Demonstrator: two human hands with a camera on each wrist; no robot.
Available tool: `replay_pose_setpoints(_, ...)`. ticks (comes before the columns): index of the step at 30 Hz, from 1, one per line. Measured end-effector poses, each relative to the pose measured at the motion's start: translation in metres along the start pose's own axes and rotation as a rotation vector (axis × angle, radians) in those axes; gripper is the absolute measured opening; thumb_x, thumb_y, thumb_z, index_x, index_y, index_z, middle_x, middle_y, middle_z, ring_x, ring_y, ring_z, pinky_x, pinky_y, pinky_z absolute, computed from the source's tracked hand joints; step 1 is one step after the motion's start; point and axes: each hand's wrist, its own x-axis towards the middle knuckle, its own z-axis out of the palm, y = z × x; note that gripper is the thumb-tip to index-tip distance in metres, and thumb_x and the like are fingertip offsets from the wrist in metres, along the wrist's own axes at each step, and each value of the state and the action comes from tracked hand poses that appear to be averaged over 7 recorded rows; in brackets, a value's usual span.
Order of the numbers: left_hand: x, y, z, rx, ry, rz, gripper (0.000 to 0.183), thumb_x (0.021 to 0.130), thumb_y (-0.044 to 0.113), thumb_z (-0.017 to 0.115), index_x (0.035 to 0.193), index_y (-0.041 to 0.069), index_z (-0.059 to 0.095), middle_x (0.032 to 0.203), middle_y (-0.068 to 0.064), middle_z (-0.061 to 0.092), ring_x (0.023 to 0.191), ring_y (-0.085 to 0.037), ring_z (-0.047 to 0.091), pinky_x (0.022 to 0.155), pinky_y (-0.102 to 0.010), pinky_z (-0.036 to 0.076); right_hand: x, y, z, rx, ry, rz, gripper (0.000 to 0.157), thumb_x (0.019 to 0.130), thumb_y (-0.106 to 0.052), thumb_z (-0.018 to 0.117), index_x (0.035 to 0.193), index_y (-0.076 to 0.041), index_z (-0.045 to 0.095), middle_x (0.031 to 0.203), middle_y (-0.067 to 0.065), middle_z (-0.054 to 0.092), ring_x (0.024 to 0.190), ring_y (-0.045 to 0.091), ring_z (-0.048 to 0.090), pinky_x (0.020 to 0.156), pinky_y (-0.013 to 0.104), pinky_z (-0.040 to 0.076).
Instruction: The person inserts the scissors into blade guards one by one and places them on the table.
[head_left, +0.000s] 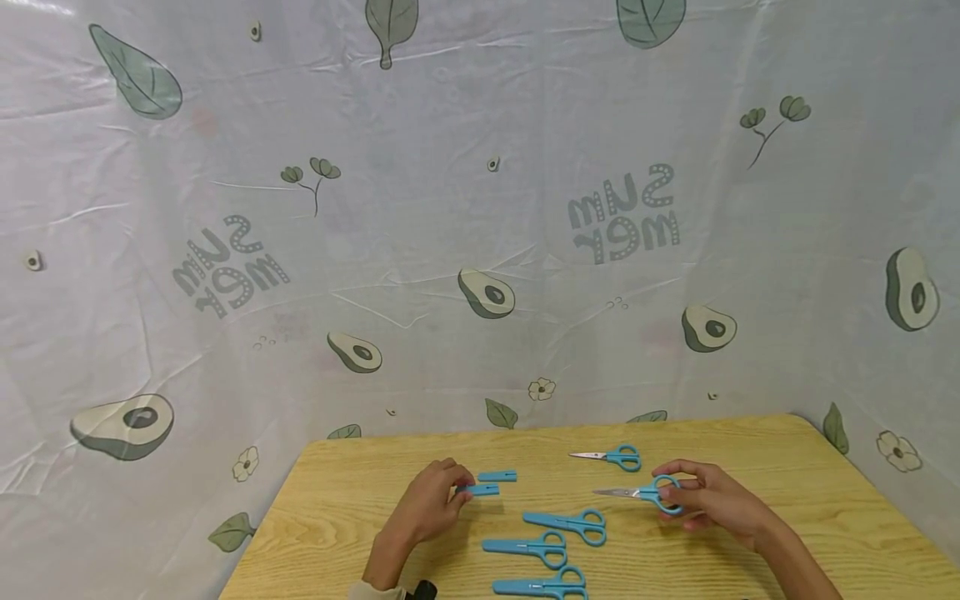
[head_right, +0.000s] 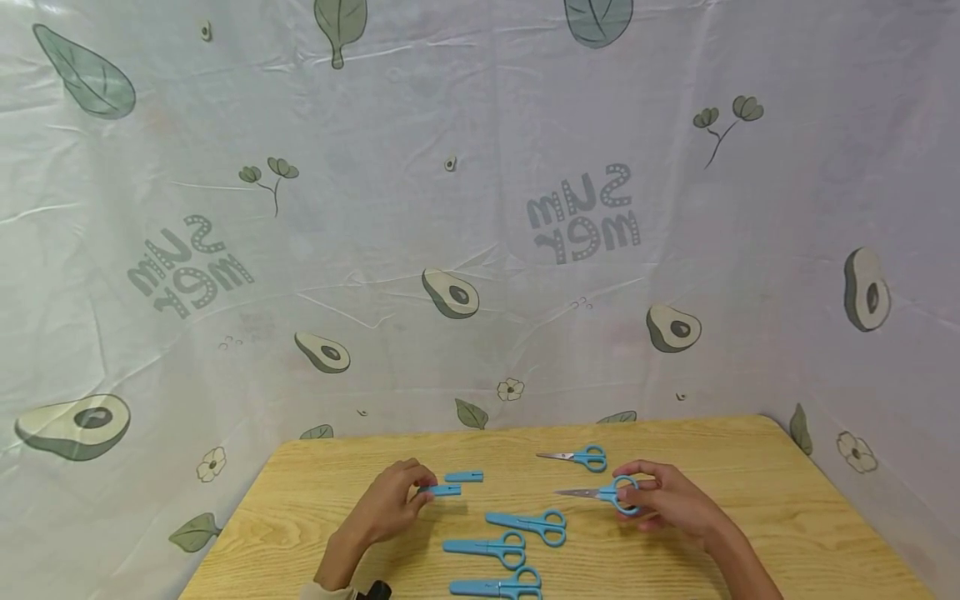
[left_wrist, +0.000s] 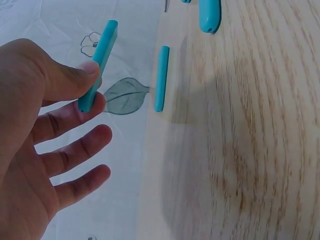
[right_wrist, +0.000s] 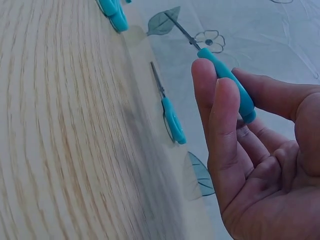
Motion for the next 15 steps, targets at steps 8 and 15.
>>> replay_pose_setpoints(8,0.004,-0.002,0.0,0.024,0.007,-0.002,0.008,0.102,0.015,0.075,0.109,0.016,0.078,0.103,-0.002,0.071,0.095,-0.017,0.064,0.082,-0.034,0.057,0.005,-0.001,0.001,0.015,-0.021,0.001,0.034,0.112,-0.02,0.058,0.142,-0.003,0.056,0.105,0.003,0.082,0.1,0.023,0.081,0.071,0.028,0.064)
replay_pose_setpoints(15,0.007,-0.002,0.001,0.036,0.003,0.002,0.009,0.102,0.016,0.074,0.11,0.017,0.078,0.103,-0.001,0.071,0.096,-0.018,0.065,0.082,-0.034,0.057,0.012,0.002,0.002,0.021,-0.028,-0.005,0.034,0.112,-0.017,0.058,0.142,-0.001,0.056,0.105,0.001,0.083,0.097,0.021,0.081,0.07,0.028,0.064)
